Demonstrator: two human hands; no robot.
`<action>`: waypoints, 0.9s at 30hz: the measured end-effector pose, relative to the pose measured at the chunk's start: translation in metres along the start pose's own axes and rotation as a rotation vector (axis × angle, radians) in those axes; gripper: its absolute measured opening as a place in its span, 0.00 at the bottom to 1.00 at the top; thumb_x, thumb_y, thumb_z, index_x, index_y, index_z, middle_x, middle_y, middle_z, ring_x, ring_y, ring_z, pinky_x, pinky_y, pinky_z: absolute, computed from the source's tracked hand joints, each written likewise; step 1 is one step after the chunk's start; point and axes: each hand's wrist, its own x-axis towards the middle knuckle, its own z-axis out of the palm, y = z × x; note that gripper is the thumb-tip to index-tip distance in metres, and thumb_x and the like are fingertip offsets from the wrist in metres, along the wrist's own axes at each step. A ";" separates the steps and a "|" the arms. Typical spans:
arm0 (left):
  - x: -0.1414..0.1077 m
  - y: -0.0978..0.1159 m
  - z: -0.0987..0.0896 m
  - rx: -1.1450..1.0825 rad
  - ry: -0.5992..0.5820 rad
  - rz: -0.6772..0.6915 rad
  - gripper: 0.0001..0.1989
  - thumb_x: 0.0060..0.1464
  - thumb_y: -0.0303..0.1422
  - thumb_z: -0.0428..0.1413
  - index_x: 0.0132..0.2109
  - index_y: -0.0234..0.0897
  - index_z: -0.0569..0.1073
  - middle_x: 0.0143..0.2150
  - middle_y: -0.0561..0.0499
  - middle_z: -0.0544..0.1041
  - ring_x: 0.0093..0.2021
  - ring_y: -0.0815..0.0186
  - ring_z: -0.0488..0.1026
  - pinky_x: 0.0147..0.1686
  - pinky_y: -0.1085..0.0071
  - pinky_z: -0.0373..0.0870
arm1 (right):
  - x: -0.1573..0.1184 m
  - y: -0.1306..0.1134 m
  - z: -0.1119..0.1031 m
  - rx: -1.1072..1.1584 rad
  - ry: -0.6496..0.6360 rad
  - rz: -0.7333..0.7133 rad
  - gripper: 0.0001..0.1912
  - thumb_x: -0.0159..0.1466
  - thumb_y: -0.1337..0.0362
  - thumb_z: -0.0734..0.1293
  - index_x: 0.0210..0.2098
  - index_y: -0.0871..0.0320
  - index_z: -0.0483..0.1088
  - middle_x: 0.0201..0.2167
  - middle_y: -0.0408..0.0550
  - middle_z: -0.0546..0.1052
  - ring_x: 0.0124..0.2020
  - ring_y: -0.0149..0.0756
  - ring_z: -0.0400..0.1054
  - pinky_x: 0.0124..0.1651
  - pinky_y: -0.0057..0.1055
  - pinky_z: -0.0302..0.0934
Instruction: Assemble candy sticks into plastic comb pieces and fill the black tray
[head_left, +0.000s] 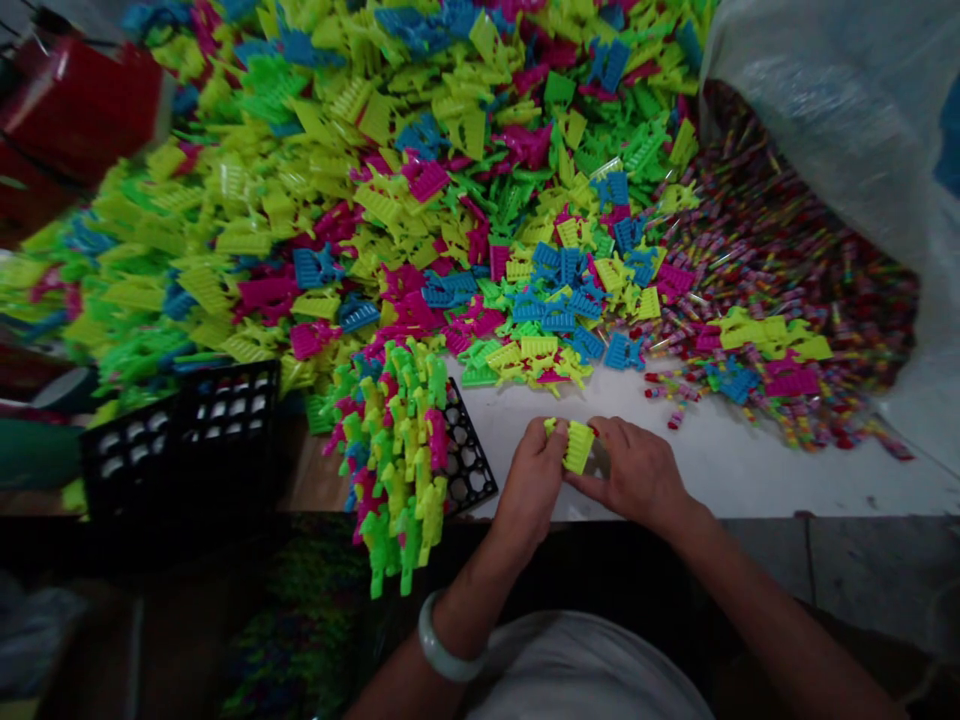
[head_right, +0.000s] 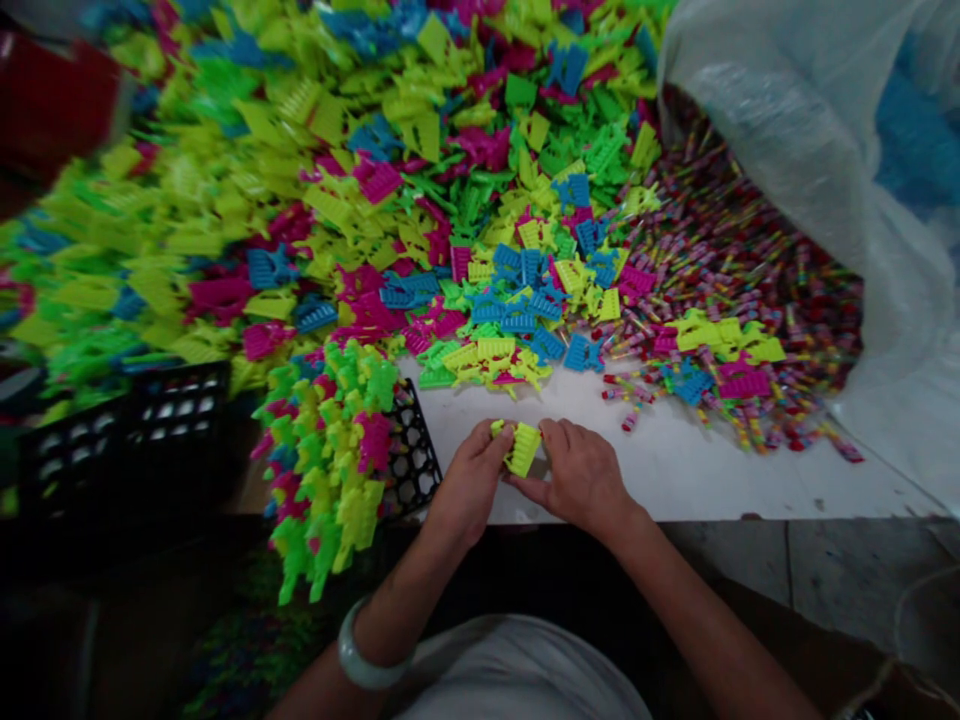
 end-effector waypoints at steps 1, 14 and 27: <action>-0.001 0.000 0.001 -0.013 0.003 -0.002 0.09 0.56 0.38 0.50 0.35 0.37 0.66 0.31 0.54 0.67 0.33 0.68 0.64 0.34 0.73 0.62 | 0.000 0.000 0.000 0.001 0.001 -0.001 0.28 0.63 0.44 0.61 0.46 0.64 0.64 0.35 0.55 0.73 0.36 0.46 0.68 0.38 0.38 0.62; -0.001 -0.008 0.004 0.057 0.111 0.046 0.07 0.57 0.36 0.50 0.35 0.38 0.64 0.31 0.55 0.67 0.32 0.68 0.64 0.34 0.73 0.62 | -0.004 -0.002 0.014 0.033 0.084 -0.068 0.26 0.66 0.50 0.57 0.49 0.69 0.65 0.34 0.57 0.77 0.30 0.42 0.72 0.30 0.33 0.62; 0.012 0.000 0.001 0.131 0.019 0.164 0.14 0.59 0.39 0.47 0.47 0.36 0.69 0.43 0.46 0.73 0.42 0.64 0.71 0.44 0.67 0.67 | -0.007 0.087 -0.055 -0.306 0.428 0.416 0.47 0.63 0.41 0.61 0.66 0.71 0.46 0.50 0.73 0.68 0.50 0.60 0.64 0.46 0.50 0.62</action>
